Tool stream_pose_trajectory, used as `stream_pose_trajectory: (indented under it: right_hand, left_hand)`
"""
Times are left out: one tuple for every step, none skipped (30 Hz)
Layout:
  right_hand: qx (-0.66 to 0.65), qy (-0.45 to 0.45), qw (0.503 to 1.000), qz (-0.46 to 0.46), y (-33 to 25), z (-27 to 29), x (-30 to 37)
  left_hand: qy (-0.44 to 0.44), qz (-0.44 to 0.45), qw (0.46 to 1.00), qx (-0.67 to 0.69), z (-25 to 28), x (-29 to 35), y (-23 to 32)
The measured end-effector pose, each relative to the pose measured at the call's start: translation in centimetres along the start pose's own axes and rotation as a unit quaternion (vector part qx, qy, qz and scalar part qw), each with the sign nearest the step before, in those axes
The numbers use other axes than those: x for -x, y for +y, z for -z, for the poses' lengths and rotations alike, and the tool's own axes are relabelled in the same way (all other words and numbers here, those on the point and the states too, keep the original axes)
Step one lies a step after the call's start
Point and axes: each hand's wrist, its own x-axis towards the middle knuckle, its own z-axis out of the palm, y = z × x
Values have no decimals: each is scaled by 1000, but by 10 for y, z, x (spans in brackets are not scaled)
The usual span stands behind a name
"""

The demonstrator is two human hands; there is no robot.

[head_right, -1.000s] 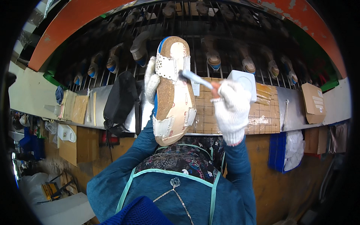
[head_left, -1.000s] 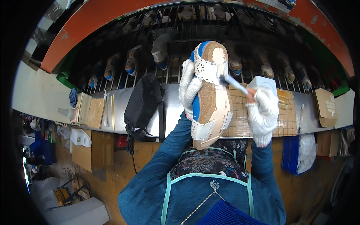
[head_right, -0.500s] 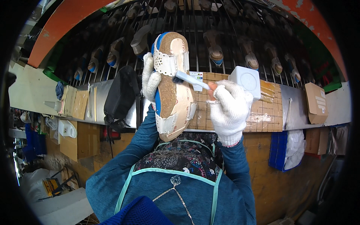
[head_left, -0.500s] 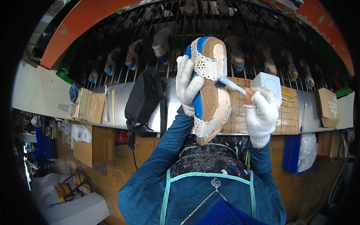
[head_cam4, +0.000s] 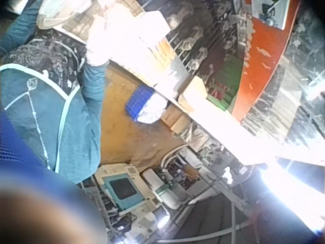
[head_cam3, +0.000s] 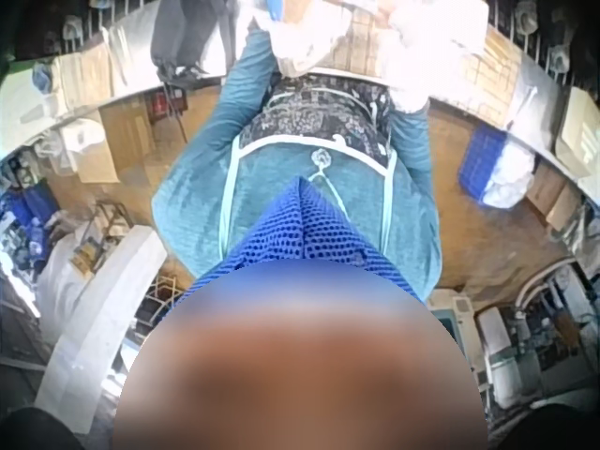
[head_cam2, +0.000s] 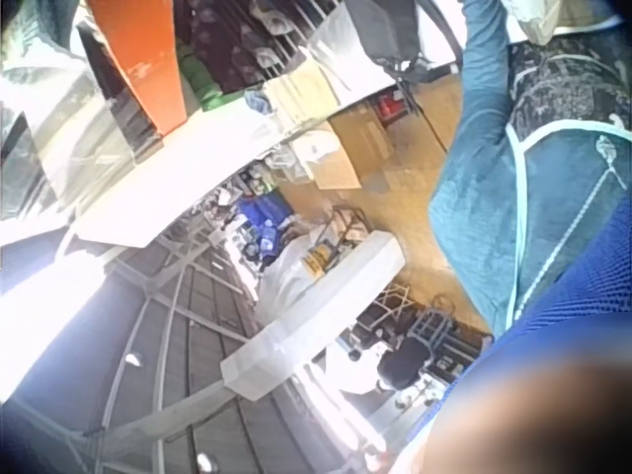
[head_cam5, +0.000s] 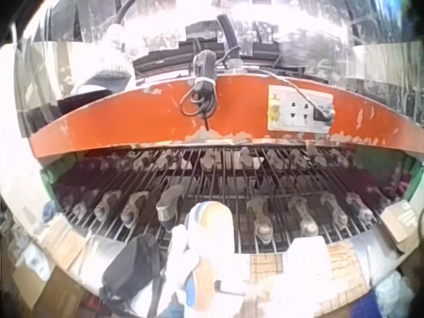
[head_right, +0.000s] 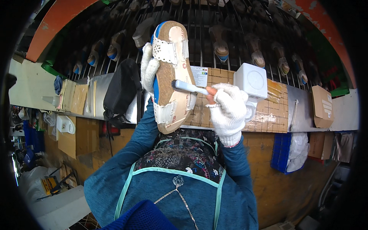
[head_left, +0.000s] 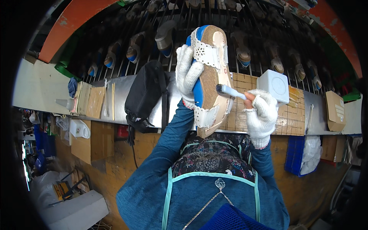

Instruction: The person repeatedly scrubs the sole and sides of a single blue and white slip-on shoe using a small brush. They rotate the shoe frequently to reach different areas, then place it back on a metal rack among other similar shoes.

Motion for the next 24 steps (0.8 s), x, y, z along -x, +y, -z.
stream_pose_trajectory:
  right_hand:
    - [12, 6, 1000, 18, 0, 0, 2]
    - [26, 6, 999, 25, -1, 0, 4]
    - [25, 9, 999, 27, -2, 1, 6]
    - [20, 23, 999, 42, -3, 1, 7]
    - [17, 31, 998, 49, -4, 1, 8]
    - [14, 41, 997, 57, -4, 1, 9]
    - [19, 44, 997, 62, -5, 1, 10]
    - [33, 44, 996, 68, -6, 2, 11]
    - [47, 50, 995, 79, -7, 3, 11]
    - [58, 59, 992, 90, -8, 4, 11]
    - [71, 71, 989, 111, -8, 5, 11]
    - [91, 69, 986, 122, -8, 7, 10]
    - [111, 68, 983, 133, -8, 10, 10]
    - [133, 63, 979, 141, -8, 14, 9]
    - [129, 64, 977, 159, -7, 16, 8]
    - [127, 61, 975, 175, -5, 19, 6]
    - [125, 56, 973, 187, -2, 20, 3]
    - [93, 79, 977, 175, 1, 18, 1]
    - [61, 100, 980, 160, 5, 13, -3]
    - [24, 129, 979, 154, 8, 9, -6]
    - [20, 125, 988, 91, 11, 7, -7]
    - [38, 108, 992, 60, 13, 5, -6]
    - [55, 91, 994, 29, 13, 3, -4]
    - [77, 66, 995, -13, 14, 3, -3]
  left_hand:
    - [0, 4, 1000, 0, -1, 0, 0]
    - [3, 11, 1000, -1, -1, 1, 0]
    - [6, 15, 1000, -3, -3, 1, 0]
    - [11, 16, 1000, -7, -4, 2, 0]
    - [15, 17, 1000, -9, -6, 2, -1]
    - [17, 17, 1000, -17, -7, 2, -1]
    - [20, 17, 999, -24, -9, 2, -2]
    - [18, 16, 999, -34, -9, 2, -3]
    - [16, 15, 999, -44, -10, 1, -4]
    - [9, 13, 998, -57, -10, 1, -4]
    - [11, 6, 998, -66, -11, 0, -5]
    - [5, 6, 997, -71, -11, -1, -6]
    - [7, 2, 997, -72, -12, -2, -6]
    - [11, -6, 998, -69, -13, -3, -5]
    - [12, -2, 998, -69, -13, -4, -4]
    - [14, 0, 998, -65, -14, -4, -2]
    - [9, 4, 998, -67, -15, -5, 0]
    - [7, 6, 997, -77, -15, -5, 2]
    - [-3, 10, 996, -92, -15, -6, 4]
    - [-6, 12, 994, -109, -14, -6, 6]
    - [1, 8, 993, -116, -16, -7, 6]
    - [6, -8, 990, -138, -16, -7, 6]
    - [34, -25, 986, -159, -16, -7, 6]
    - [45, -39, 981, -187, -16, -7, 5]
